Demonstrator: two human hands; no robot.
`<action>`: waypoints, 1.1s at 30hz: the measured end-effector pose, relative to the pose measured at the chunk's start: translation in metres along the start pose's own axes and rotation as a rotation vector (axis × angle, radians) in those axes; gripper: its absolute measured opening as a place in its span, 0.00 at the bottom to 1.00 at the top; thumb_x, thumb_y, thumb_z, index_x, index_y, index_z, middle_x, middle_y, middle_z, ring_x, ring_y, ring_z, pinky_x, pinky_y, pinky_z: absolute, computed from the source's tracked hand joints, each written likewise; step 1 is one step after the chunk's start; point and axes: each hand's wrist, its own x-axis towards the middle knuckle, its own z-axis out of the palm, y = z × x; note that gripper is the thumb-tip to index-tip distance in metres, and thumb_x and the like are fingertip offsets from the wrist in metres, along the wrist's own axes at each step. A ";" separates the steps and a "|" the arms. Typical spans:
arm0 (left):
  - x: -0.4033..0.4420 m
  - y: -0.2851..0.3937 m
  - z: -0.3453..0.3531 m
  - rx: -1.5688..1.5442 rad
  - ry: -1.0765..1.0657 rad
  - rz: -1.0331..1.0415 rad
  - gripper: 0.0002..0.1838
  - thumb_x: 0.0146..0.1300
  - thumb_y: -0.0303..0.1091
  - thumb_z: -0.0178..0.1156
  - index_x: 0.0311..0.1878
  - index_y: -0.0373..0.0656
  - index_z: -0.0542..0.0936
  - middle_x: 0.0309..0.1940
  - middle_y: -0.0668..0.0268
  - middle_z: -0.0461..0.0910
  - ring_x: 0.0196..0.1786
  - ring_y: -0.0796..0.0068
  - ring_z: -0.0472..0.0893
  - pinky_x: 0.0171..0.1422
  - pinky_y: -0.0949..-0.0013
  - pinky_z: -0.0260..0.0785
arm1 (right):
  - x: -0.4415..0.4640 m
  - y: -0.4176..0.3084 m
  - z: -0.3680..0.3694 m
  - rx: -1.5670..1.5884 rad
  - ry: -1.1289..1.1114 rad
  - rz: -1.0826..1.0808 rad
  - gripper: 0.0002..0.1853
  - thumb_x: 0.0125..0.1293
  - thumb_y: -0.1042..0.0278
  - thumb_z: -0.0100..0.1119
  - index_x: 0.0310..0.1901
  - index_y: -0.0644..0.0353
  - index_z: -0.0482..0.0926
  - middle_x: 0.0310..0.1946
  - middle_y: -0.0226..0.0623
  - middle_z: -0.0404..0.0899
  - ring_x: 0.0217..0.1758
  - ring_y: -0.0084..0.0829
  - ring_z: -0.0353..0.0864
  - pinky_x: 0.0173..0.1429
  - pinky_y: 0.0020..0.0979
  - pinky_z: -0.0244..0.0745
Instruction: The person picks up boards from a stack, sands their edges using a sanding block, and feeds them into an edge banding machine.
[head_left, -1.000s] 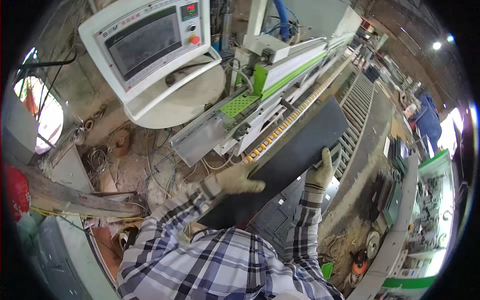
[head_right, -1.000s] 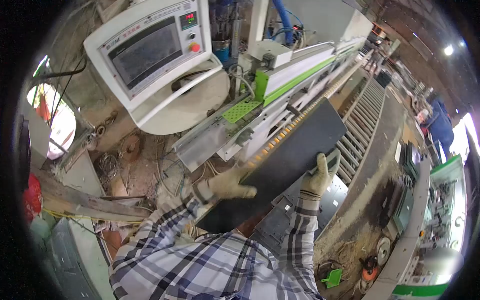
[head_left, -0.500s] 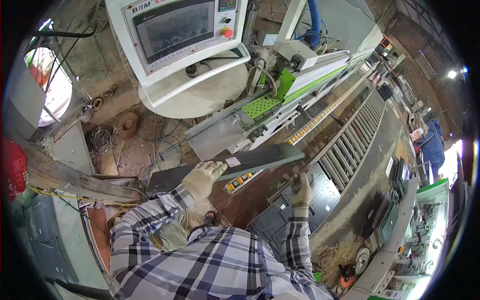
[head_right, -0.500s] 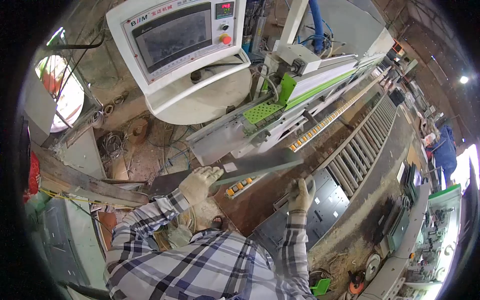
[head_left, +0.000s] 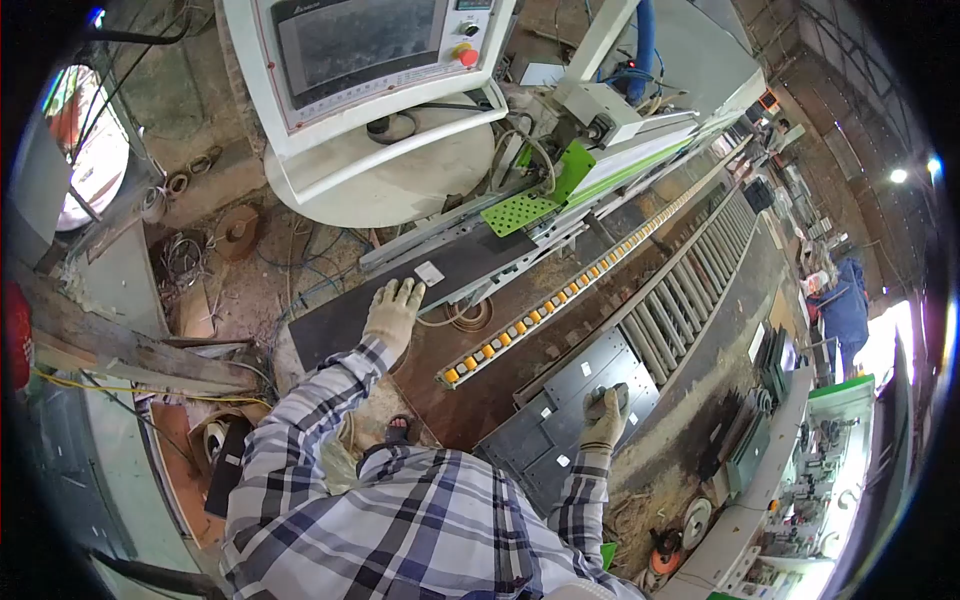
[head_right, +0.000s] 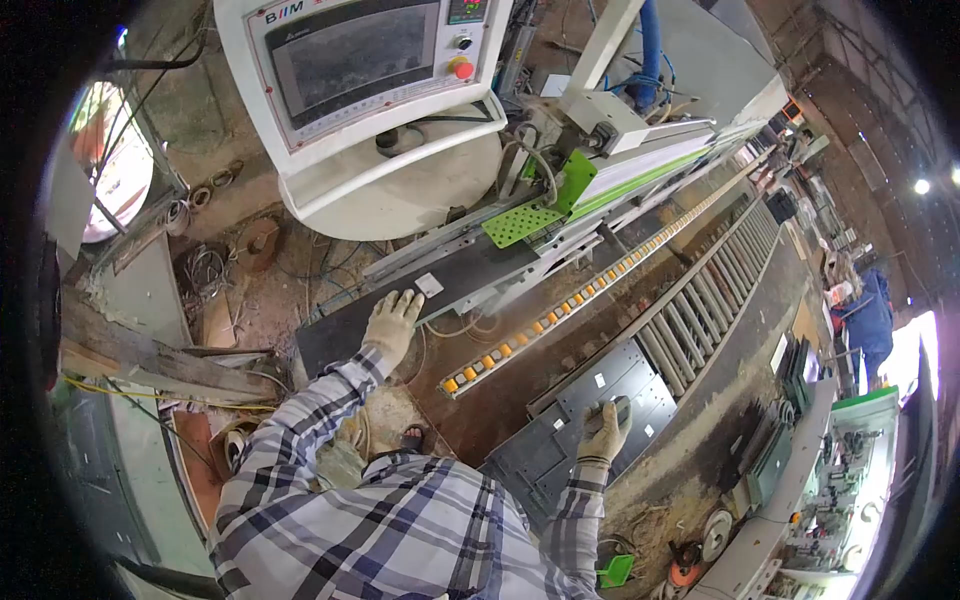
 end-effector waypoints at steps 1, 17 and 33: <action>0.006 0.002 -0.004 -0.006 0.001 -0.008 0.34 0.76 0.36 0.53 0.84 0.48 0.63 0.82 0.58 0.67 0.81 0.50 0.66 0.86 0.46 0.55 | -0.002 0.002 0.003 -0.007 -0.007 0.000 0.21 0.72 0.73 0.70 0.63 0.57 0.75 0.40 0.35 0.85 0.37 0.34 0.88 0.36 0.36 0.89; 0.061 0.028 0.006 -0.127 0.160 0.060 0.30 0.76 0.43 0.56 0.78 0.44 0.73 0.80 0.57 0.68 0.79 0.50 0.66 0.82 0.43 0.56 | -0.023 0.022 0.020 -0.093 -0.036 0.062 0.26 0.72 0.69 0.71 0.68 0.55 0.73 0.41 0.35 0.84 0.38 0.34 0.87 0.39 0.36 0.87; 0.167 0.083 0.031 -0.074 0.010 0.090 0.33 0.79 0.49 0.48 0.82 0.46 0.67 0.84 0.60 0.62 0.86 0.52 0.58 0.90 0.47 0.46 | -0.028 0.002 -0.009 -0.096 0.038 0.075 0.12 0.74 0.74 0.65 0.56 0.55 0.76 0.38 0.34 0.85 0.37 0.32 0.87 0.38 0.37 0.85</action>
